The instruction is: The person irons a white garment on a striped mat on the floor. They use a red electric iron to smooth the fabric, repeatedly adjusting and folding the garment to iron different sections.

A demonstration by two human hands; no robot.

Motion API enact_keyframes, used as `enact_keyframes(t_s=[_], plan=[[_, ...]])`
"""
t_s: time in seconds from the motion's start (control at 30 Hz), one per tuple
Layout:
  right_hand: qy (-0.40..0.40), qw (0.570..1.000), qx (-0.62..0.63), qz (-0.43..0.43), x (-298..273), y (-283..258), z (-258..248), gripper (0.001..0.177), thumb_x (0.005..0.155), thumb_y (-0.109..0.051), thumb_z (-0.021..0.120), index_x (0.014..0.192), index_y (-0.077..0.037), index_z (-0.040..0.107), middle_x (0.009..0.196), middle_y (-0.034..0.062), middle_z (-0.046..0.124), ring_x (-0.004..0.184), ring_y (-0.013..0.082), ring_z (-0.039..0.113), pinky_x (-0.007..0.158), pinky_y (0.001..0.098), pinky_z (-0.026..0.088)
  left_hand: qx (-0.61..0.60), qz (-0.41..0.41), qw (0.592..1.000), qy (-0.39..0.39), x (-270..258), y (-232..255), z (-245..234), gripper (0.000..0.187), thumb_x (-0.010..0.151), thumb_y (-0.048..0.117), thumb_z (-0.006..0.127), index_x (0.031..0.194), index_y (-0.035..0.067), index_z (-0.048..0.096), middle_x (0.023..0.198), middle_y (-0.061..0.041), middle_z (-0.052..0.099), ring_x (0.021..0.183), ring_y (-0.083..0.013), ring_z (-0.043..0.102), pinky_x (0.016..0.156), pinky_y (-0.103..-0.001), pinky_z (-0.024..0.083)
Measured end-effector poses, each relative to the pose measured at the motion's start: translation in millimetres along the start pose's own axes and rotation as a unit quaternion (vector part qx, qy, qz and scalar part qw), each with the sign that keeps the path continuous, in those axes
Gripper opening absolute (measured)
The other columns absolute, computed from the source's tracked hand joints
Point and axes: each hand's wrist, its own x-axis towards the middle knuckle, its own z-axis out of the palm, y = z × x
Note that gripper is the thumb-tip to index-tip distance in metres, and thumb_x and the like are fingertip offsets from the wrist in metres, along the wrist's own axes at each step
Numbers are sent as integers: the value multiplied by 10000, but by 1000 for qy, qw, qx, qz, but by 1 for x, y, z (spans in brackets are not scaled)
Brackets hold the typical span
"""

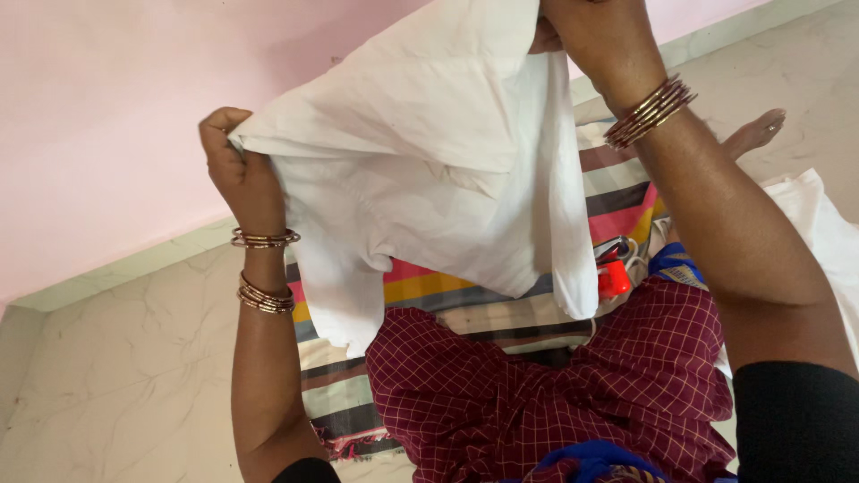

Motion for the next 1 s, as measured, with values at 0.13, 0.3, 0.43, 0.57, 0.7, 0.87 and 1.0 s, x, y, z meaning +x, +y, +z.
enact_keyframes(t_s=[0.13, 0.3, 0.43, 0.57, 0.7, 0.87, 1.0], plan=[[-24, 994, 102, 10, -8, 23, -8, 216, 1145, -68, 644, 948, 10, 603, 853, -1, 671, 770, 60, 686, 695, 228, 586, 147, 27, 973, -175, -26, -12, -9, 245, 932, 113, 802, 1167, 63, 754, 1097, -62, 768, 918, -123, 716, 789, -273, 554], [-52, 993, 101, 25, -22, 50, -15, 60, 1118, -53, 620, 1121, -37, 678, 823, -30, 662, 709, -6, 599, 628, 186, 488, 154, -175, 917, -324, -77, -82, -8, 247, 884, 138, 783, 1125, 85, 779, 976, -43, 800, 787, -98, 712, 723, -271, 560], [-59, 988, 111, 85, -30, 85, -14, 74, 1097, -76, 617, 1124, -42, 678, 837, -35, 672, 739, -9, 629, 671, 194, 559, 53, -207, 917, -337, -150, -150, 29, 244, 991, 133, 634, 1218, 82, 708, 987, -85, 767, 853, -159, 683, 766, -328, 548], [-28, 982, 121, 140, -28, 142, -25, 94, 1057, -81, 618, 1122, -39, 671, 878, -25, 724, 782, 16, 707, 724, 219, 630, 203, -216, 899, -322, -164, -184, 78, 288, 1002, 235, 602, 1262, 135, 677, 999, -175, 749, 921, -344, 705, 811, -450, 556], [73, 978, 88, 172, -9, 197, -60, 79, 1048, -75, 634, 1096, -50, 691, 858, -19, 732, 722, 42, 703, 658, 236, 627, 368, -262, 814, -364, -74, -180, 154, 307, 984, 299, 586, 1268, 225, 678, 1062, -165, 738, 971, -409, 694, 820, -505, 555], [193, 966, 132, 112, 31, 207, -115, 83, 1041, -42, 619, 1014, -76, 689, 794, -23, 720, 662, 57, 709, 594, 237, 607, 322, -222, 887, -246, 52, -134, 238, 207, 979, 317, 606, 1108, 244, 750, 1041, -44, 761, 912, -278, 729, 775, -437, 567], [272, 956, -91, -57, 57, 156, -148, 306, 1152, -38, 693, 854, 4, 639, 735, -13, 622, 626, 65, 560, 575, 260, 438, 253, -110, 951, -142, 122, -100, 245, 115, 962, 241, 689, 1039, 205, 768, 913, -56, 759, 776, -246, 713, 687, -410, 548]])
